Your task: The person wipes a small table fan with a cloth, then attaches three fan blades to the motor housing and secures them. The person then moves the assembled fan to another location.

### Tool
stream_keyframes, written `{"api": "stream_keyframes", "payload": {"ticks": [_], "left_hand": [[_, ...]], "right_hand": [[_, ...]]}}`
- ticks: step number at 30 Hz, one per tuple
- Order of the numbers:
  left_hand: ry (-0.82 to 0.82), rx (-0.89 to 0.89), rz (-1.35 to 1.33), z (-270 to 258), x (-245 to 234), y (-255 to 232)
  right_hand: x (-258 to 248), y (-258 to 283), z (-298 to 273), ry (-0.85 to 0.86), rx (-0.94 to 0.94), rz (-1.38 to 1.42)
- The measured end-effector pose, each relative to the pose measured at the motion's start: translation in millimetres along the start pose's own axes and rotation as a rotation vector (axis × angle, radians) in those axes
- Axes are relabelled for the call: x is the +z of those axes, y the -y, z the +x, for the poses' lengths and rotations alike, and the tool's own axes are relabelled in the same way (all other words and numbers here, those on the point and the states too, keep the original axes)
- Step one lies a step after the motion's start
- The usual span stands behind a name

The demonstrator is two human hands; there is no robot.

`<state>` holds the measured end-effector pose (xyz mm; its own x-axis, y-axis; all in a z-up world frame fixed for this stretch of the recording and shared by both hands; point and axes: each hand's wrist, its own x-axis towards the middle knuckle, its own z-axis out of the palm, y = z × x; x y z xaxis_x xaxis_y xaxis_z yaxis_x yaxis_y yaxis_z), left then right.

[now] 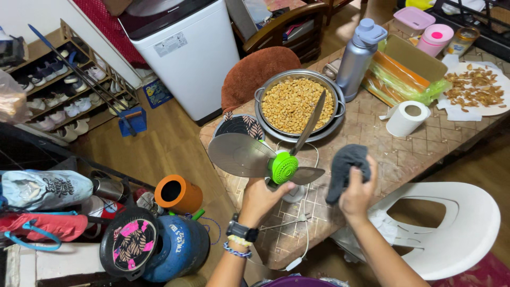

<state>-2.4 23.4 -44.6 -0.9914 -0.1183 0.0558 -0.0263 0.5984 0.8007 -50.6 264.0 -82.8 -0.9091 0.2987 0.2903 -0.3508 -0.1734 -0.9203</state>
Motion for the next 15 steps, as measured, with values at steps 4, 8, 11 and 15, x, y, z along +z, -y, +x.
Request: {"api": "stream_keyframes", "payload": {"ticks": [4,8,11,15], "left_hand": [[-0.237,-0.017,0.087,7,10,-9],[-0.236,0.344,-0.037,13,-8,-3],[-0.172,0.289,-0.056,17,-19,-5],[-0.131,0.212,-0.087,15,-21,-19]], "right_hand": [[45,-10,2,0.160,-0.251,-0.324],[81,-26,24,0.113,-0.312,-0.460],[93,-41,66,-0.062,-0.431,-0.460],[79,-59,152,-0.151,-0.473,-0.472]]}}
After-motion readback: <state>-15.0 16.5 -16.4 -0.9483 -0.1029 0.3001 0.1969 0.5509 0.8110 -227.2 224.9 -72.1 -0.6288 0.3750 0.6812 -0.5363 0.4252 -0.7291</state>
